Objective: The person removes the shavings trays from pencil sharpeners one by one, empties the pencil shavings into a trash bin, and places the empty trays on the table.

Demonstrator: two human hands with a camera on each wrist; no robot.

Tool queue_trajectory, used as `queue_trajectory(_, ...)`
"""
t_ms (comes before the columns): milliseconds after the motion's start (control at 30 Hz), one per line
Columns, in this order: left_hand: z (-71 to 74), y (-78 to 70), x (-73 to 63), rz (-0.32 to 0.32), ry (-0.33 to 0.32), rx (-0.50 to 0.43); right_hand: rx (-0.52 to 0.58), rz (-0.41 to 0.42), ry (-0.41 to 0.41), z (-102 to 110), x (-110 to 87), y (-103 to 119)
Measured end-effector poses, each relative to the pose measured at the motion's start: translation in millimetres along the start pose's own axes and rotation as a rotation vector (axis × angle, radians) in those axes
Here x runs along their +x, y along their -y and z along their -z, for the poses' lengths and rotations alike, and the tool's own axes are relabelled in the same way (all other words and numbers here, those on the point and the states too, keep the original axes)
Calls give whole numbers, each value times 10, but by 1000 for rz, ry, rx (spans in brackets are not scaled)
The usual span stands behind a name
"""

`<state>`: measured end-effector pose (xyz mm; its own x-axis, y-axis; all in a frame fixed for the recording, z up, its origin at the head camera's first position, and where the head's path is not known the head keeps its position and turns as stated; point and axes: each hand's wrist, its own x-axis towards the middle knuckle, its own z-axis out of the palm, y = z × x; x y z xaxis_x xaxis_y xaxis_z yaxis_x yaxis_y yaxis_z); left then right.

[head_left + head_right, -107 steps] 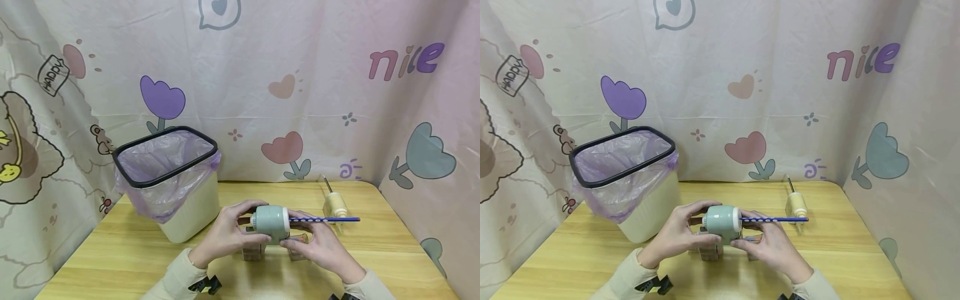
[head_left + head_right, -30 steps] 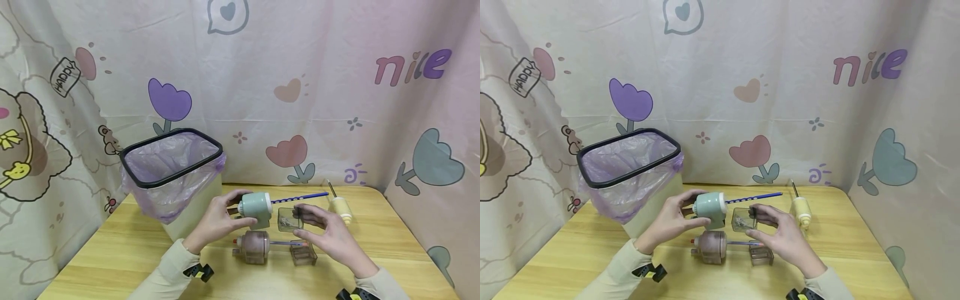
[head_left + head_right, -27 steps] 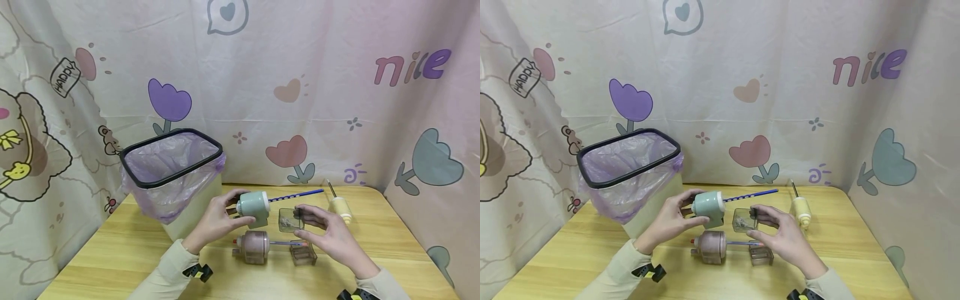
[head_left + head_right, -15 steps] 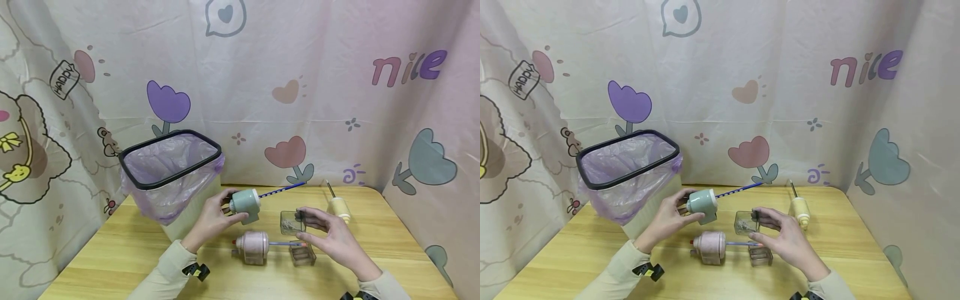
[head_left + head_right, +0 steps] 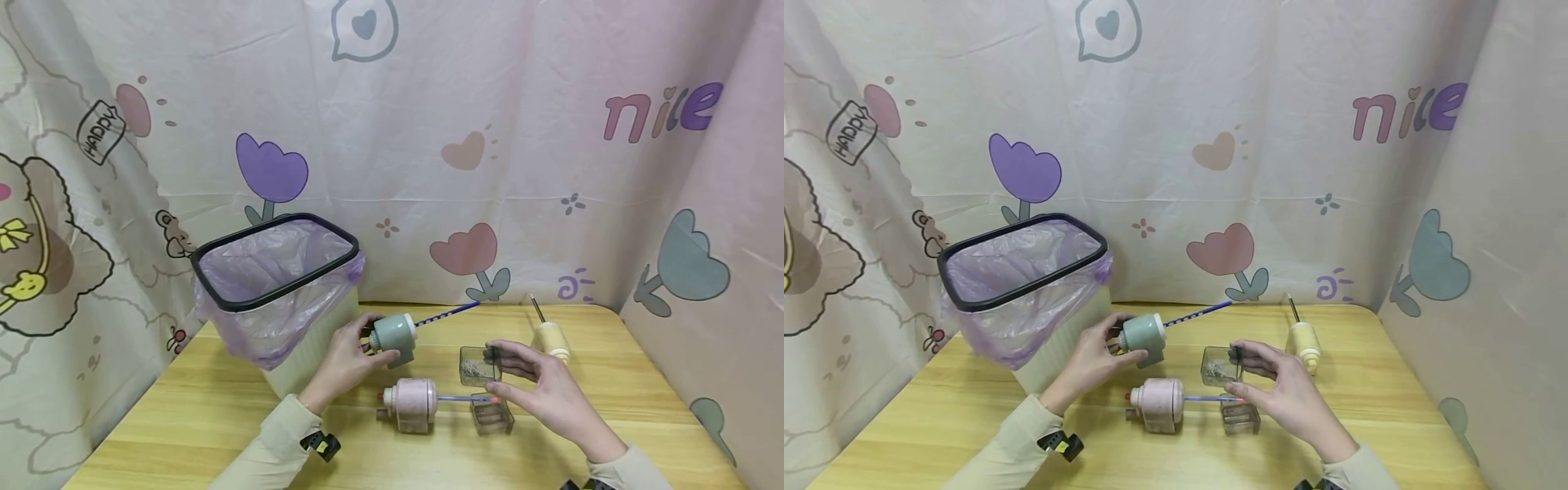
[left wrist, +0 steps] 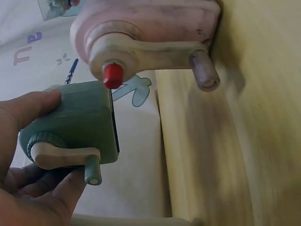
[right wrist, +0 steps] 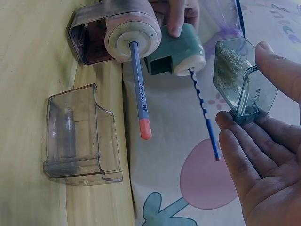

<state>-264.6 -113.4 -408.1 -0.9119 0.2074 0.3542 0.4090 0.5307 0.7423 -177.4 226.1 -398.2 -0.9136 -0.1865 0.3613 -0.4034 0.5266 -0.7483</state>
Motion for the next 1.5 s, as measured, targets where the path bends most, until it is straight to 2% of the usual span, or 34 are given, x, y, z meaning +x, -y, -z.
queue_trajectory(267,-46,82,-4,27,14,41,-1,24,-2,0,-7,-23)
queue_trajectory(600,-106,194,-6,-4,10,100,-15,13,1,6,-13,-41)
queue_trajectory(900,-175,257,0,44,46,98,-12,-21,5,2,-17,-51)
queue_trajectory(1333,-241,322,2,57,74,110,14,1,7,1,-14,-74)
queue_trajectory(1500,-263,343,-3,47,88,109,3,-16,9,-3,-24,-84)
